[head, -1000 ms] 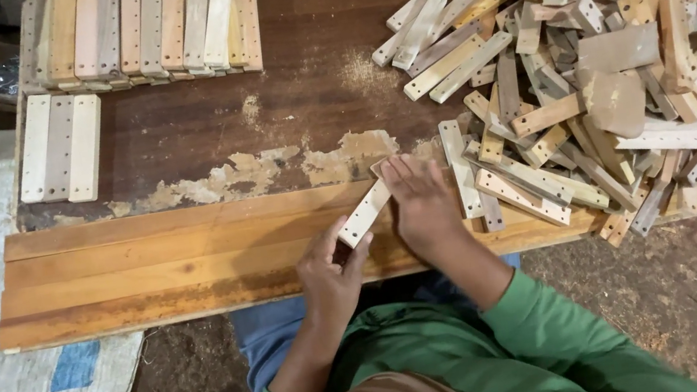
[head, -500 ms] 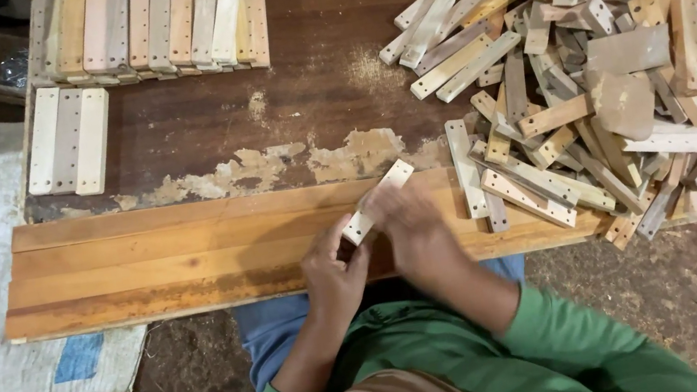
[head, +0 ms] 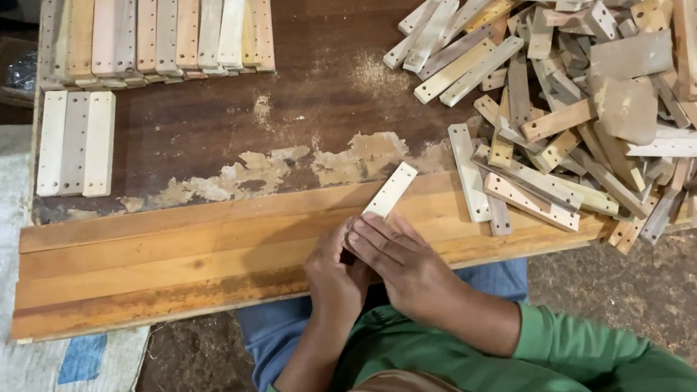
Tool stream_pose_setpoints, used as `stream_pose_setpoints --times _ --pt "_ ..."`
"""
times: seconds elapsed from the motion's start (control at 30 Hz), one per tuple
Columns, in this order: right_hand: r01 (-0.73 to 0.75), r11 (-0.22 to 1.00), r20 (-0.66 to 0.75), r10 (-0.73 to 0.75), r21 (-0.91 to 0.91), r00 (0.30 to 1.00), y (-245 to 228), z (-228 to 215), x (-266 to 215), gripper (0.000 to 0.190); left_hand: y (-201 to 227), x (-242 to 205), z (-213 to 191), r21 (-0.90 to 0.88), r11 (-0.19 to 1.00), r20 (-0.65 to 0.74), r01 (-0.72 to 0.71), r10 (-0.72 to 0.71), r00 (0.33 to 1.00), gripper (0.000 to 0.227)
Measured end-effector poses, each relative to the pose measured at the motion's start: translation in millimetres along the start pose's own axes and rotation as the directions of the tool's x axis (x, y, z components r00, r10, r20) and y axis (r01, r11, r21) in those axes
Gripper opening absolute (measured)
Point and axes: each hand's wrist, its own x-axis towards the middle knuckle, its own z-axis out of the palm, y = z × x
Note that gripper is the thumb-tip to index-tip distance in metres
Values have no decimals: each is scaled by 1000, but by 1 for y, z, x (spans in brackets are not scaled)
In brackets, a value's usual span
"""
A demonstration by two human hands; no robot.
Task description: The person stacks small wooden slats from a pile into organized rows on a workbench.
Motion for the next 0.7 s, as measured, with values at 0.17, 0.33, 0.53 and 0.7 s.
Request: stream_pose_setpoints --times 0.17,0.33,0.53,0.7 --pt "-248 947 -40 245 -202 969 72 26 4 42 -9 -3 4 -97 992 9 86 -85 996 41" --pt "-306 938 246 338 -161 908 25 10 -5 56 -2 1 1 -71 997 -11 16 -16 1000 38" --pt "-129 989 57 134 -78 989 29 37 -18 60 -11 -3 4 -21 999 -53 -28 26 998 23" --pt "-346 910 33 362 -227 932 79 52 -35 66 -9 -4 9 -143 989 -62 47 -57 996 42"
